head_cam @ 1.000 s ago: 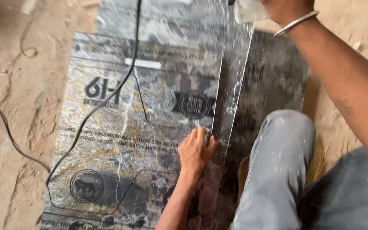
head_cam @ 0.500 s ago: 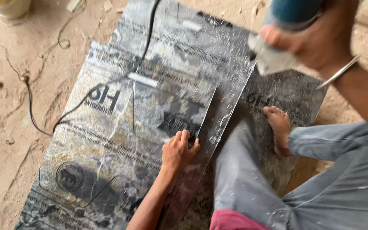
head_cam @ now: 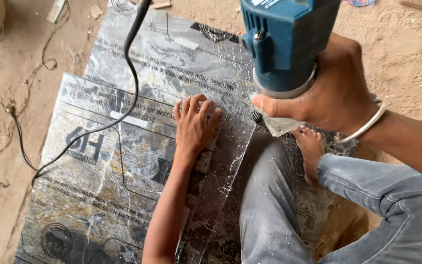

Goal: The person uses a handheld oscillating multi-tool to cut along the edge of a large acrylic sheet. They guide the tool steadily along a straight line, then reposition to cut a second parallel line on the same sheet.

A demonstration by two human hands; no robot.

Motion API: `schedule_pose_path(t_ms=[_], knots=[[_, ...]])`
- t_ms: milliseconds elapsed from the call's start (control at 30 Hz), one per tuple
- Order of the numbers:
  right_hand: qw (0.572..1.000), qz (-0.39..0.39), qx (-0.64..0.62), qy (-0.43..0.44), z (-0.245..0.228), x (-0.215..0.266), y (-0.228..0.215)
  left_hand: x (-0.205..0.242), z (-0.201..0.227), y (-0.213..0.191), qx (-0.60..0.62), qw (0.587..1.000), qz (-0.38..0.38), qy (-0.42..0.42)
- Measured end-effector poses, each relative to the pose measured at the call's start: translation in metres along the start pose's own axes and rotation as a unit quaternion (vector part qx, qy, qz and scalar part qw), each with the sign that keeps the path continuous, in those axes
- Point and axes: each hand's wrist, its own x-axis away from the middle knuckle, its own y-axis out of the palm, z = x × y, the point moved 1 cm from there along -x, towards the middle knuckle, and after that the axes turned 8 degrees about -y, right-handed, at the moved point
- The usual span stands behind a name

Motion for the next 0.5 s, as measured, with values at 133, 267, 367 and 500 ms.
schedule_pose_path(t_ms=[133, 267, 367, 500], knots=[[1.0, 0.008, 0.023, -0.012, -0.002, 0.017, -0.005, 0.003, -0.006, 0.004, 0.049, 0.99, -0.128, -0.035], [0.998, 0.01, 0.062, -0.005, -0.01, 0.031, -0.015, 0.011, -0.013, 0.007, 0.118, 0.989, -0.075, -0.042], [0.998, 0.004, 0.055, 0.006, -0.018, 0.047, -0.024, 0.018, -0.006, 0.01, 0.134, 0.987, -0.079, -0.029], [0.999, 0.016, 0.049, 0.009, -0.03, 0.063, -0.031, 0.044, 0.026, 0.004, 0.148, 0.981, -0.118, -0.037]])
